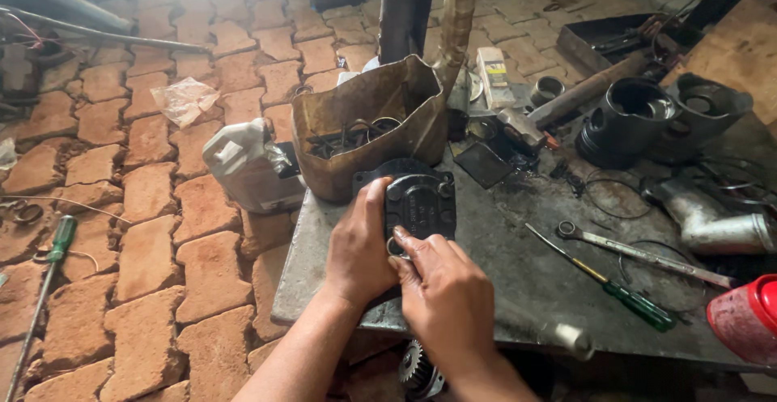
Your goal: The person holds a black mechanical part on a workbench, rotates it, and uses a wrench to tighten a bolt on the part. The person continues to adjust the part and the bolt with the wrench throughout the clip.
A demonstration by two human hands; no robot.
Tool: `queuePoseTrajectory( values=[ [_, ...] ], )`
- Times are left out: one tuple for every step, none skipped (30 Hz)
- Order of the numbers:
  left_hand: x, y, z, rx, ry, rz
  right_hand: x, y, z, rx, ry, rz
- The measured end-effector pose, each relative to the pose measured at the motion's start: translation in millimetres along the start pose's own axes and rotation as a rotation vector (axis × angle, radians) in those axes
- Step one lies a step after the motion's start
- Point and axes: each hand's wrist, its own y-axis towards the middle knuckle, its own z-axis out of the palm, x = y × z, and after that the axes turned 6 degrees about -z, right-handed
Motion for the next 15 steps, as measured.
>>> queuePoseTrajectory(
  values=[
    [1, 0, 0, -0.003, -0.003, 0.009, 4, -3, 5, -0.05, -0.025, 0.022],
    [3, -1, 1, -0.006, -0.008, 0.017, 7, -6, 10, -0.1, -0.051, 0.044],
    [4, -1, 1, 0.001, -0.003, 0.004, 11, -7, 16, -0.111, -0.061, 0.101],
    [4, -3, 1, 0.008, 0.003, -0.011, 15, -9, 21, -0.121, -0.07, 0.158],
    [5, -4, 0, 0.016, 0.009, -0.027, 19, -10, 23, -0.13, -0.079, 0.215],
    [4, -4, 0, 0.016, 0.008, -0.019, 21, -11, 24, -0.125, -0.083, 0.23],
    [4, -5, -1, 0.016, 0.008, -0.008, 22, -11, 24, -0.124, -0.086, 0.243],
    [3, -2, -1, 0.011, 0.008, 0.008, 22, -9, 23, -0.128, -0.09, 0.252],
    [3, 0, -1, 0.005, 0.009, 0.017, 20, -7, 19, -0.108, -0.05, 0.223],
    [1, 1, -1, 0.0, 0.01, 0.023, 15, -5, 12, -0.085, -0.009, 0.194],
    [0, 3, -1, 0.001, 0.013, 0.032, 10, -4, 5, -0.064, 0.033, 0.171],
    [-1, 5, 0, 0.001, -0.006, 0.034, 4, -1, -3, -0.046, 0.036, 0.118],
    [-3, 5, 1, 0.001, -0.023, 0.029, -2, 1, -12, -0.022, 0.041, 0.065],
    [-3, 5, 0, -0.001, -0.037, 0.017, -6, 2, -18, 0.01, 0.05, 0.01],
    [-3, 4, 0, -0.007, -0.027, 0.023, -10, 5, -23, 0.065, 0.057, -0.045]
  ],
)
